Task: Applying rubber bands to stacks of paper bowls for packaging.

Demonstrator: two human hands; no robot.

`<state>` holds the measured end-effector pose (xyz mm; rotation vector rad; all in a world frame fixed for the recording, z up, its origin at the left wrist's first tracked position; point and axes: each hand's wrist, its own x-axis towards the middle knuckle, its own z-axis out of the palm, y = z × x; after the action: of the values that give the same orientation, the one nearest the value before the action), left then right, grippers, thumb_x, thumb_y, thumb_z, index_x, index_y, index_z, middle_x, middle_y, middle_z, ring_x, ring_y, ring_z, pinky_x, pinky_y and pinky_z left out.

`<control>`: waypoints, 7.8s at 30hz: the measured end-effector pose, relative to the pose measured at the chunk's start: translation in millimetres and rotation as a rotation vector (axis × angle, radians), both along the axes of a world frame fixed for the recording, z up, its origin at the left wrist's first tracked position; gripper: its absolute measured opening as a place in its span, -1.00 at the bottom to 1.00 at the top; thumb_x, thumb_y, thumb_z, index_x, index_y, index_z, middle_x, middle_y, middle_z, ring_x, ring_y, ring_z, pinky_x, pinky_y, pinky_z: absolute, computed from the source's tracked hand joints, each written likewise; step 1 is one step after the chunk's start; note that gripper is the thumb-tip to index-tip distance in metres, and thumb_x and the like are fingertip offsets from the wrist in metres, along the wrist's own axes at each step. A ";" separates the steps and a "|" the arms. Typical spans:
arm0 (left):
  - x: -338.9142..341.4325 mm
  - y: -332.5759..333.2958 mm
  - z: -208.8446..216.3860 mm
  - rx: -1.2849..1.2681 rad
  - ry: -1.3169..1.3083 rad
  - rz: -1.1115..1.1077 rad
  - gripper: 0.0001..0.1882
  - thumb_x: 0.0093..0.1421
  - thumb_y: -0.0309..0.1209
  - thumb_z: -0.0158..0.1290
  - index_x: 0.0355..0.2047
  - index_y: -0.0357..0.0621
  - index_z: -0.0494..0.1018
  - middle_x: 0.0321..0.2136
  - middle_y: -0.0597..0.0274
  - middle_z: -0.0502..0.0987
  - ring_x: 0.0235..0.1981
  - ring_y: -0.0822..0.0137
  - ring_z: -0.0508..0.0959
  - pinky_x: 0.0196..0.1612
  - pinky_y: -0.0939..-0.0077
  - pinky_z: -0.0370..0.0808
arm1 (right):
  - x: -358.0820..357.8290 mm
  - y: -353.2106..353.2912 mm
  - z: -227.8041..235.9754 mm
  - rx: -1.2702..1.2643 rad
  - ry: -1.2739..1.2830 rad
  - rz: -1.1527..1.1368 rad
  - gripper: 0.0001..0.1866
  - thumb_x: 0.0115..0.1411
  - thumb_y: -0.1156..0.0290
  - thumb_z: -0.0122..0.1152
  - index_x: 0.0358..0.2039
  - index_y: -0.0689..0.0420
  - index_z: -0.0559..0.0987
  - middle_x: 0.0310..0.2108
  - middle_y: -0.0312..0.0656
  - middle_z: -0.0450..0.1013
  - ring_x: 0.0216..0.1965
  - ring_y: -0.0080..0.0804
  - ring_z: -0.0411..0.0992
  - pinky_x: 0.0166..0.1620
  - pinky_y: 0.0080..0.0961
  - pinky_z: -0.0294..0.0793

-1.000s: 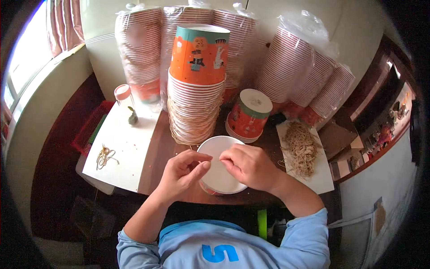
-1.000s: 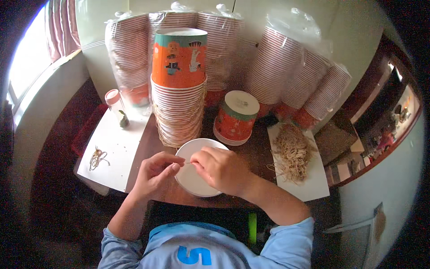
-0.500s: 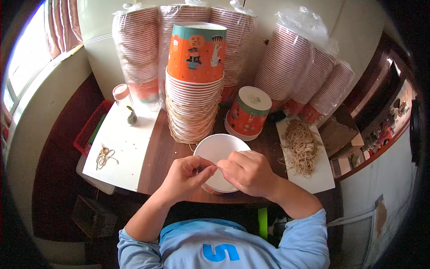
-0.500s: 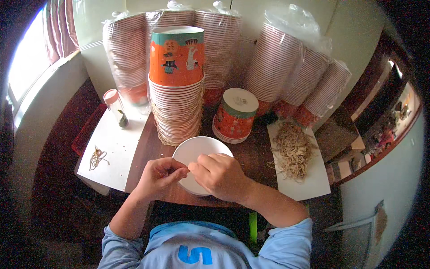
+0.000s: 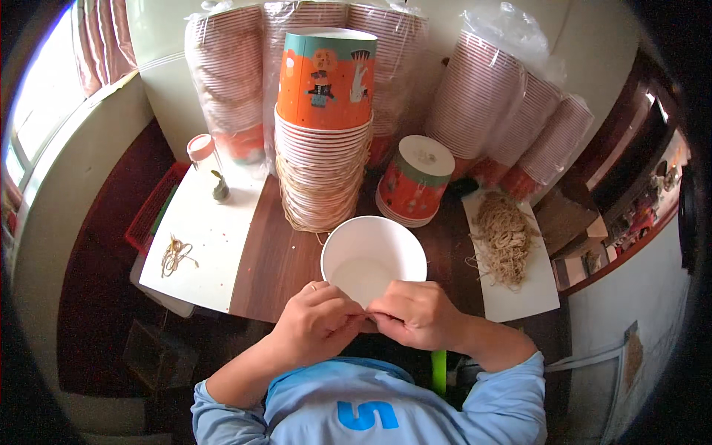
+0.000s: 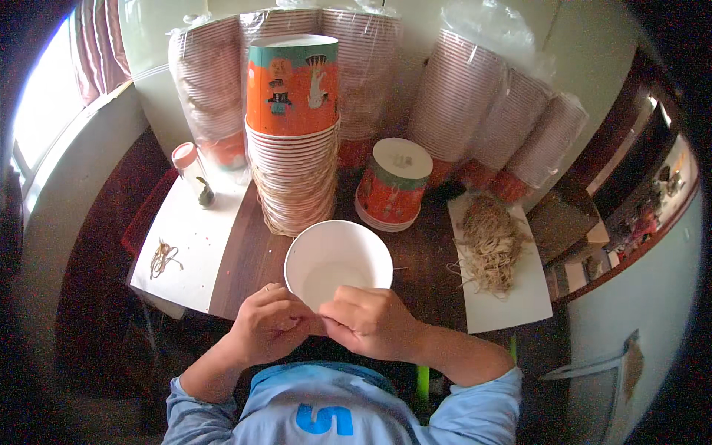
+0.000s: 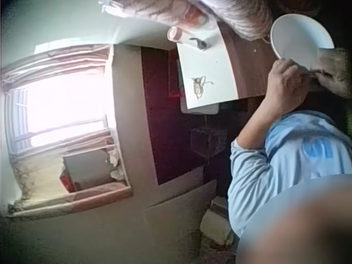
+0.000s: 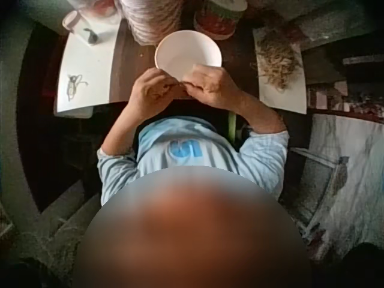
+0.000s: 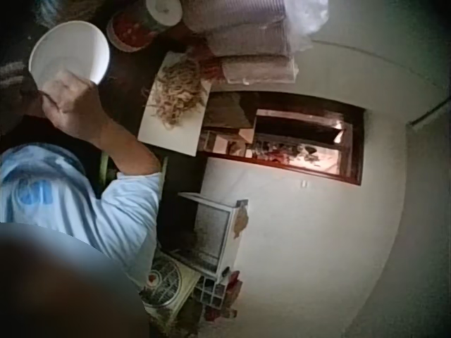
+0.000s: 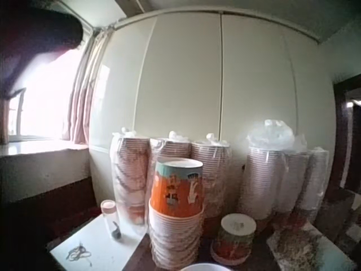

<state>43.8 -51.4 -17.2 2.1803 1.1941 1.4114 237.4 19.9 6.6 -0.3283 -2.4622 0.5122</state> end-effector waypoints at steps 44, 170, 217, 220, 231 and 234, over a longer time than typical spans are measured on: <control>-47.3 64.1 -40.9 -0.459 -0.218 0.205 -0.79 0.10 -0.63 0.01 -0.23 -0.32 0.52 -0.37 0.15 0.50 -0.39 0.43 0.50 -0.34 0.60 0.43 | -78.6 84.3 -53.5 -0.157 -0.104 -0.238 -0.90 -0.04 0.43 0.17 -0.56 0.19 0.56 -0.50 -0.09 0.46 -0.44 -0.16 0.46 -0.35 -0.29 0.42; 3.4 0.3 -77.5 0.155 -0.090 0.453 -0.74 -0.06 -0.66 0.15 -0.30 -0.25 0.52 -0.42 0.07 0.51 -0.46 0.23 0.57 -0.45 0.48 0.53 | -58.9 -15.9 -91.9 -1.711 0.614 -0.095 -0.84 0.18 0.41 0.10 -0.30 0.19 0.58 -0.37 -0.26 0.52 -0.38 -0.57 0.44 -0.24 -0.61 0.43; -15.0 -30.6 -74.6 -0.871 -0.945 0.043 -0.79 0.23 -0.39 0.04 -0.28 -0.31 0.51 -0.49 0.32 0.54 -0.54 0.60 0.39 -0.49 0.73 0.33 | -39.5 -2.5 -83.4 -0.310 0.224 -0.497 -0.73 0.01 0.45 0.26 -0.23 0.14 0.50 -0.33 -0.17 0.43 -0.36 -0.24 0.43 -0.28 -0.36 0.38; -13.0 -37.8 -69.2 -0.791 -0.750 0.120 -0.79 0.24 -0.39 0.03 -0.30 -0.33 0.51 -0.50 0.32 0.53 -0.51 0.62 0.41 -0.46 0.72 0.36 | -36.6 -2.3 -77.2 0.012 0.229 -0.404 -0.67 -0.02 0.44 0.28 -0.18 0.10 0.50 -0.26 -0.20 0.42 -0.29 -0.28 0.42 -0.23 -0.39 0.36; -3.6 -43.7 -39.3 -0.468 -0.436 0.074 -0.93 0.14 -0.54 0.07 -0.39 -0.29 0.51 -0.61 0.32 0.47 -0.57 0.60 0.40 -0.53 0.69 0.34 | -46.4 9.1 -76.6 0.219 0.273 -0.136 -0.68 -0.19 0.59 0.31 -0.33 0.07 0.56 -0.26 -0.20 0.44 -0.44 -0.31 0.40 -0.38 -0.43 0.39; -0.1 -49.1 -25.1 -0.469 -0.378 -0.032 -0.94 0.11 -0.54 0.06 -0.41 -0.26 0.52 -0.65 0.22 0.46 -0.65 0.47 0.43 -0.57 0.60 0.35 | -45.1 22.1 -78.9 0.203 0.298 -0.160 -0.70 -0.16 0.63 0.28 -0.34 0.08 0.55 -0.29 -0.19 0.47 -0.47 -0.28 0.43 -0.39 -0.43 0.41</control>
<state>43.6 -100.5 -42.2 1.5324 1.1915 1.2923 192.4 42.0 -72.3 -0.3351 -2.1542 0.2224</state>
